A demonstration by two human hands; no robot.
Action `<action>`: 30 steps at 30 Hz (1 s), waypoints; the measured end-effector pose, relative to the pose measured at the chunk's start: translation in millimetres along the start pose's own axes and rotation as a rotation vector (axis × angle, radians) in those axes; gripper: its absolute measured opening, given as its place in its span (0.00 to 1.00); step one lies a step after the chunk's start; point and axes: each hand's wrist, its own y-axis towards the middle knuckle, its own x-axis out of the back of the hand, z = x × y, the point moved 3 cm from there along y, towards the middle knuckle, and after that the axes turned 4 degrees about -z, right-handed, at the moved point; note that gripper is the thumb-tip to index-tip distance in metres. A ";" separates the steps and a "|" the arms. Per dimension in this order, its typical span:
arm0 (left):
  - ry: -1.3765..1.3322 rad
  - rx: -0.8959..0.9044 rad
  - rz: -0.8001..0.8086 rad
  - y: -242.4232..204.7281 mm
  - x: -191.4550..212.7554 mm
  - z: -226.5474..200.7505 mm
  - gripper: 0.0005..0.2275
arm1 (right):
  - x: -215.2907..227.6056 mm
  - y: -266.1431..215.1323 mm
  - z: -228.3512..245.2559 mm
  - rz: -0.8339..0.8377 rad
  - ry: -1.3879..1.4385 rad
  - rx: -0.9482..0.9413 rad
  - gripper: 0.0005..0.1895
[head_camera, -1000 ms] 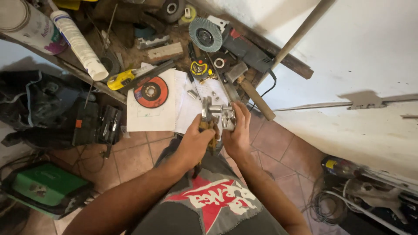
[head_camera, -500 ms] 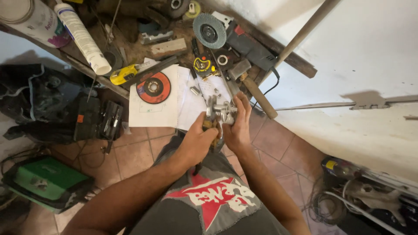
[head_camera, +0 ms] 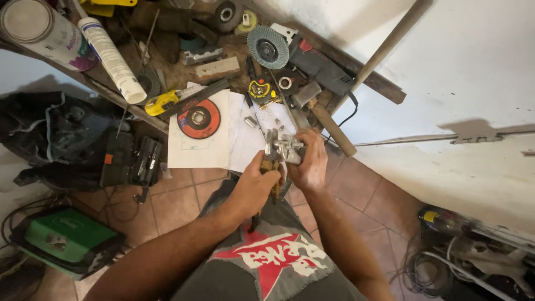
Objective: Assemble small metal components using locking pliers and a wrench on a workshop bench.
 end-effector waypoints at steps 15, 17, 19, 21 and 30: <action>-0.063 0.049 0.135 -22.2 7.3 5.1 0.17 | 6.8 17.1 -48.1 0.031 0.066 0.436 0.26; 0.055 0.115 0.216 -27.4 15.7 -6.8 0.17 | 10.0 16.6 -68.2 0.036 0.026 0.602 0.17; 0.098 0.123 0.248 -33.1 20.6 -43.3 0.14 | 16.7 43.5 -50.8 0.034 -0.006 0.639 0.15; 0.141 0.128 0.287 -31.9 21.0 -53.0 0.13 | 19.7 53.8 -45.0 0.031 -0.045 0.678 0.13; 0.276 0.064 0.132 1.6 19.6 -11.6 0.37 | -25.4 -28.1 -72.7 -0.041 0.101 0.270 0.11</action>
